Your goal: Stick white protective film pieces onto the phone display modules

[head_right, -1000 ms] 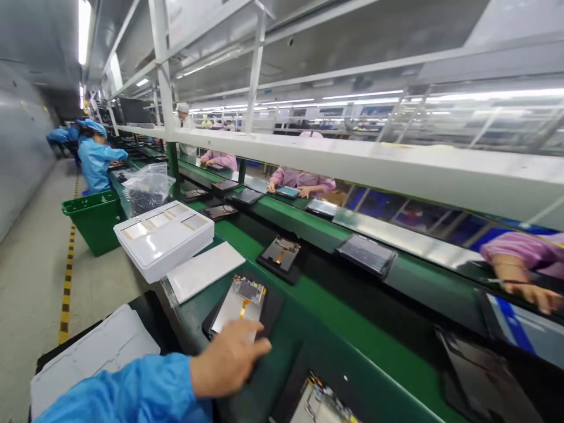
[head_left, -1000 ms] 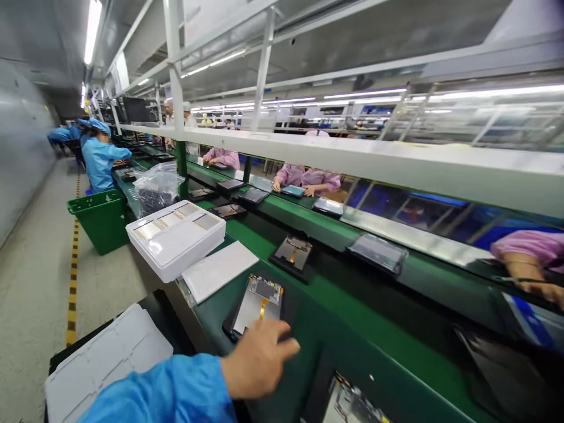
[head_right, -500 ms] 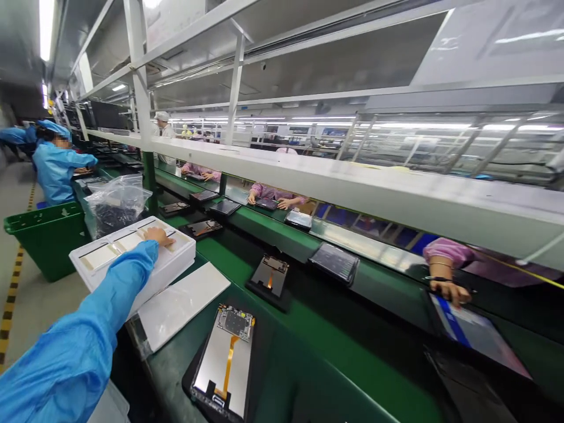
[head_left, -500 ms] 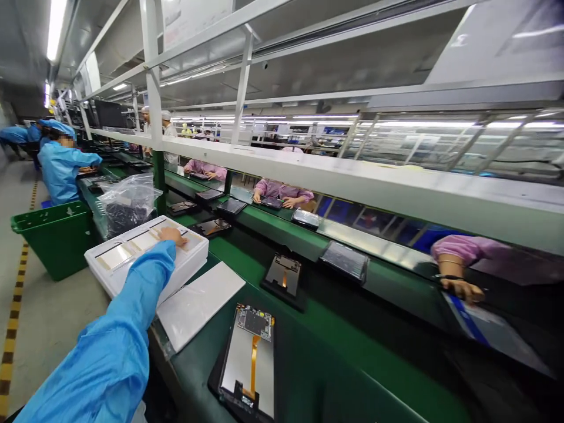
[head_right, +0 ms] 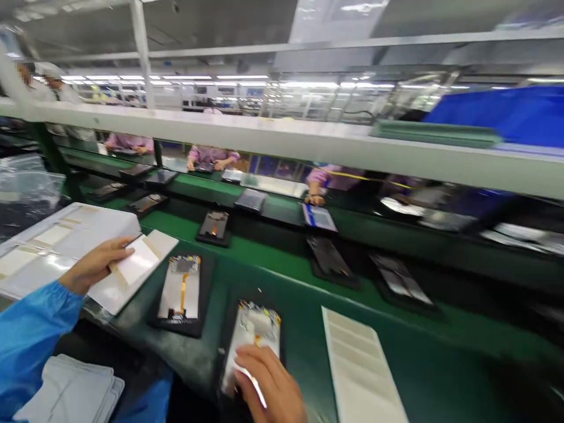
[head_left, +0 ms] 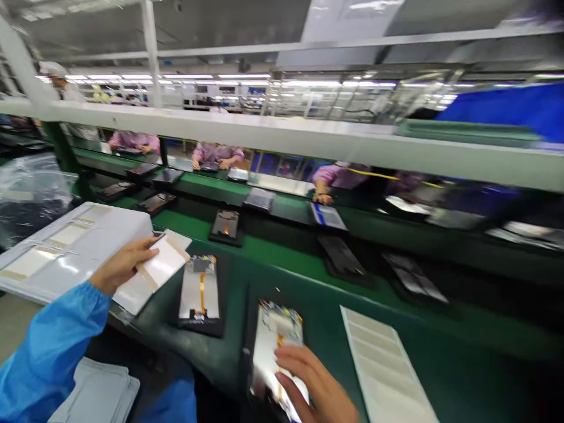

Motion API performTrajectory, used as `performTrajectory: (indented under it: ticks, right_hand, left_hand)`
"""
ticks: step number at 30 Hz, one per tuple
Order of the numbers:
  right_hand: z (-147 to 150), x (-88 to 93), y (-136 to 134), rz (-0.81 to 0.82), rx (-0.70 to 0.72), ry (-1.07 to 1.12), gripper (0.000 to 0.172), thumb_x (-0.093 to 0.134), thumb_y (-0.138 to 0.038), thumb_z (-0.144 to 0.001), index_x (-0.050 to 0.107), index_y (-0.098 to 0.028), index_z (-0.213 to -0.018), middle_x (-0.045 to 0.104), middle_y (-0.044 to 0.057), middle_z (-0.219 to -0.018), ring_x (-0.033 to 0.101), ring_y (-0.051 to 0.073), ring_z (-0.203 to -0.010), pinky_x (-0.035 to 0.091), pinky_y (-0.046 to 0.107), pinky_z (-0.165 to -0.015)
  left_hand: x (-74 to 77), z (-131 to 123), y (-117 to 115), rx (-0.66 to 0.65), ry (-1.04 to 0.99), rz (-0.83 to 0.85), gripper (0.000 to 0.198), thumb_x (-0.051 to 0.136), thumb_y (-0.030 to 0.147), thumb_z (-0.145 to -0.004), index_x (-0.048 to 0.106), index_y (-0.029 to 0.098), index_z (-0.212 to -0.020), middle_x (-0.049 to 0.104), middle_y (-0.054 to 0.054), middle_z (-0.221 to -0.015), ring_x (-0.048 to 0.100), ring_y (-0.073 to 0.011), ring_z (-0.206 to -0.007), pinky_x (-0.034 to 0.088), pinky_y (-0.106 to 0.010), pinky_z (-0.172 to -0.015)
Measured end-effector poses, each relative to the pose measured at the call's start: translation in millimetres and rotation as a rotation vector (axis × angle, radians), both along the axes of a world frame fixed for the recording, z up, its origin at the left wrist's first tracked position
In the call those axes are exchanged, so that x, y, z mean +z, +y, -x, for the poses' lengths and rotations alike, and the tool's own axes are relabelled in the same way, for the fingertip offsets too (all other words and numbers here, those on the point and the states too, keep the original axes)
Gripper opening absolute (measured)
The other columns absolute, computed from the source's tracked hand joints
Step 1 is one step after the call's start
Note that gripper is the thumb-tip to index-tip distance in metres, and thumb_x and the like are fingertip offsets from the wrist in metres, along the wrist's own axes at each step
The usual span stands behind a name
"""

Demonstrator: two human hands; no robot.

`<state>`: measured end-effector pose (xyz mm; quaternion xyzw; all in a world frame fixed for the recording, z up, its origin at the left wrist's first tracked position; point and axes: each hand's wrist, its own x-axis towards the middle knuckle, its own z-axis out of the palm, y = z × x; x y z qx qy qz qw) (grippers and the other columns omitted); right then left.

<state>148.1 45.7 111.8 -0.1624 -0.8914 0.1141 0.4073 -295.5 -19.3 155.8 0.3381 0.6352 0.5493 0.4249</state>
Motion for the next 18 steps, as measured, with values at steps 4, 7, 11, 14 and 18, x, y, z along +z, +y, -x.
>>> performTrajectory:
  ticks: [4,7,11,14,18]
  right_hand:
    - [-11.6,10.2,-21.1,-0.054,0.021,-0.018,0.020,0.056,-0.013,-0.096,0.060,-0.019,-0.115,0.069,0.012,-0.105,0.067,0.020,-0.095,0.060,0.033,-0.081]
    - [-41.6,-6.0,-31.6,-0.085,-0.078,-0.088,0.016,0.056,-0.018,-0.098,0.060,-0.018,-0.113,0.068,0.012,-0.102,0.063,0.020,-0.091,0.057,0.032,-0.075]
    - [-94.2,-24.8,-47.9,-0.086,-0.184,-0.176,0.014,0.049,-0.013,-0.099,0.062,-0.017,-0.103,0.068,0.009,-0.095,0.060,0.018,-0.084,0.052,0.029,-0.071]
    - [-126.7,-28.2,-60.3,-0.125,-0.227,-0.232,0.016,0.047,-0.011,-0.100,0.061,-0.014,-0.103,0.067,0.010,-0.093,0.058,0.019,-0.082,0.050,0.030,-0.070]
    - [-152.9,-28.5,-73.1,-0.182,-0.258,-0.351,0.019,0.042,-0.009,-0.100,0.060,-0.014,-0.101,0.064,0.010,-0.087,0.056,0.020,-0.078,0.048,0.032,-0.068]
  left_hand:
    - [-41.6,-144.1,-2.7,-0.362,-0.346,0.145,0.063,0.084,0.036,-0.071,0.063,0.014,-0.127,0.075,-0.012,-0.101,0.069,-0.0183,-0.076,0.052,-0.025,-0.065]
    - [-61.3,-217.0,6.3,-0.517,-0.400,0.203,0.061,0.086,0.035,-0.070,0.066,0.012,-0.123,0.075,-0.013,-0.100,0.070,-0.0202,-0.080,0.053,-0.027,-0.069]
    - [-67.7,-273.3,19.5,-0.688,-0.364,0.231,0.068,0.086,0.037,-0.070,0.063,0.013,-0.129,0.074,-0.015,-0.107,0.070,-0.0201,-0.082,0.052,-0.027,-0.070]
    - [-66.4,-301.7,26.5,-0.790,-0.283,0.263,0.068,0.085,0.040,-0.070,0.063,0.013,-0.128,0.074,-0.012,-0.100,0.067,-0.0165,-0.075,0.048,-0.024,-0.064]
    - [-63.3,-328.5,36.4,-0.886,-0.071,0.230,0.063,0.081,0.043,-0.072,0.064,0.016,-0.126,0.073,-0.010,-0.108,0.068,-0.0201,-0.084,0.050,-0.026,-0.068]
